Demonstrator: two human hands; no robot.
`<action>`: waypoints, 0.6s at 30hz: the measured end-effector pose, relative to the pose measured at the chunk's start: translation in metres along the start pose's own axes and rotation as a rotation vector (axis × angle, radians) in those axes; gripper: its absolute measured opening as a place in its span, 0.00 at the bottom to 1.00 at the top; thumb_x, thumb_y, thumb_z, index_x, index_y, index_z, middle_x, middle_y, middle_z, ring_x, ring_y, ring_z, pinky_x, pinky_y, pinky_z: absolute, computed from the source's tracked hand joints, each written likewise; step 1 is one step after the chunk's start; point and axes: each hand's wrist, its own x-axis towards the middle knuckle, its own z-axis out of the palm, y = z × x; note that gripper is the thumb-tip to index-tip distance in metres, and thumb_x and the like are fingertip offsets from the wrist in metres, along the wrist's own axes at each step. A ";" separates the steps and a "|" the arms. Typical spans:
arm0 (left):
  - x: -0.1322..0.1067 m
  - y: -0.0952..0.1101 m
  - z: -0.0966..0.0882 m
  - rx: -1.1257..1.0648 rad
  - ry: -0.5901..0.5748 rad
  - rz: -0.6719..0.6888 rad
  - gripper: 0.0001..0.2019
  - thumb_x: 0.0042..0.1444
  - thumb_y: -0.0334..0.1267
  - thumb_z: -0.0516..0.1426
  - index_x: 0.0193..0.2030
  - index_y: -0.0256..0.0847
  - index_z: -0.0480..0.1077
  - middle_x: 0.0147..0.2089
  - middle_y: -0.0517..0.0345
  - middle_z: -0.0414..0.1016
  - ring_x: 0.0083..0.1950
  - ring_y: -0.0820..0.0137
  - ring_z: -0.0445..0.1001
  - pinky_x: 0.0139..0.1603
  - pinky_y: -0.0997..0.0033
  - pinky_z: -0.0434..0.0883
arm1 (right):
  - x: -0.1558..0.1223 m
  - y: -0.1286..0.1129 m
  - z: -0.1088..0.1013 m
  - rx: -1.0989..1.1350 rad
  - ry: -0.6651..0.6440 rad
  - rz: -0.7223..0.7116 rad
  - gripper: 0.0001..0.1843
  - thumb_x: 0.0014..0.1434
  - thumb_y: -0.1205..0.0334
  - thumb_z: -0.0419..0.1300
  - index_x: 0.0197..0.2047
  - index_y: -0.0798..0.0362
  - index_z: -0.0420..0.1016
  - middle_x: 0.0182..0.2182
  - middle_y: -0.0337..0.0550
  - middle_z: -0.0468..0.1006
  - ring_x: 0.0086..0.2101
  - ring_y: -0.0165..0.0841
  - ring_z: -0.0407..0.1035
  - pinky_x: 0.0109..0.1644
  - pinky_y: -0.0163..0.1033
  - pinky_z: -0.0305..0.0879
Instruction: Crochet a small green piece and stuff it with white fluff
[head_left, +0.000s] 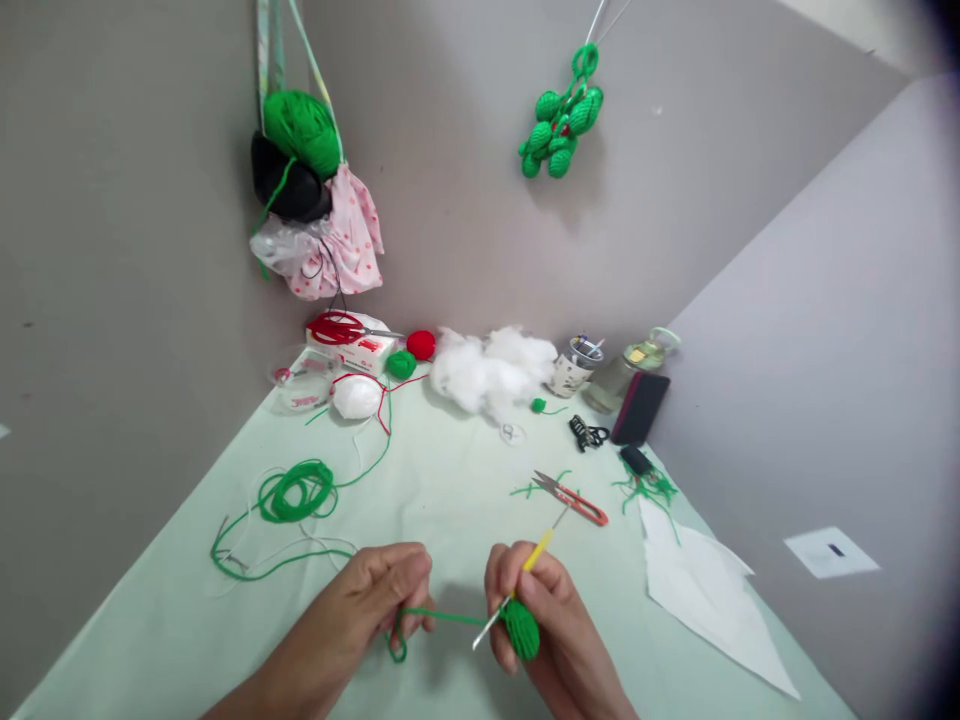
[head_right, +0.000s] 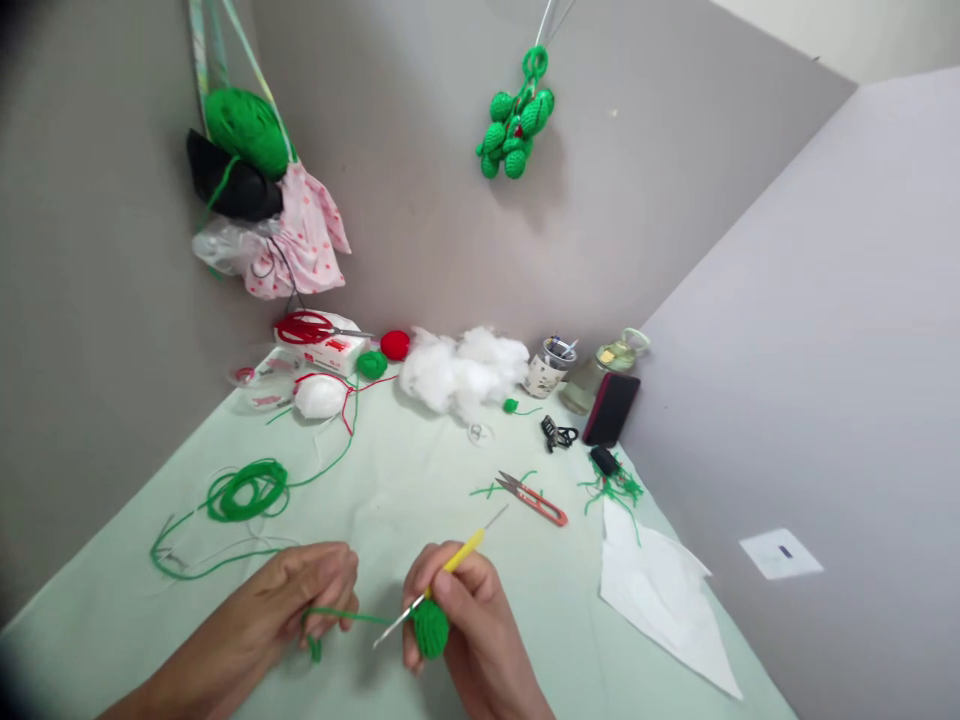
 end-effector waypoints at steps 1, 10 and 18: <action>0.001 0.003 0.000 -0.063 0.018 0.011 0.31 0.61 0.67 0.58 0.23 0.43 0.59 0.27 0.63 0.58 0.32 0.69 0.59 0.37 0.69 0.61 | 0.001 0.005 -0.001 0.017 -0.021 0.004 0.12 0.66 0.55 0.68 0.35 0.54 0.82 0.30 0.38 0.76 0.19 0.22 0.72 0.22 0.27 0.59; 0.006 -0.013 0.000 -0.072 -0.031 0.003 0.22 0.61 0.58 0.64 0.30 0.42 0.66 0.28 0.62 0.64 0.33 0.69 0.61 0.41 0.67 0.59 | -0.004 0.006 0.001 -0.005 -0.004 0.126 0.16 0.63 0.48 0.70 0.35 0.54 0.80 0.30 0.38 0.76 0.18 0.20 0.68 0.22 0.28 0.62; 0.018 -0.046 -0.004 -0.130 -0.134 -0.054 0.30 0.56 0.69 0.63 0.34 0.42 0.63 0.32 0.61 0.65 0.35 0.70 0.63 0.39 0.68 0.60 | 0.001 0.016 -0.001 -0.154 0.159 0.136 0.19 0.60 0.44 0.72 0.35 0.53 0.80 0.30 0.40 0.76 0.24 0.28 0.71 0.31 0.37 0.70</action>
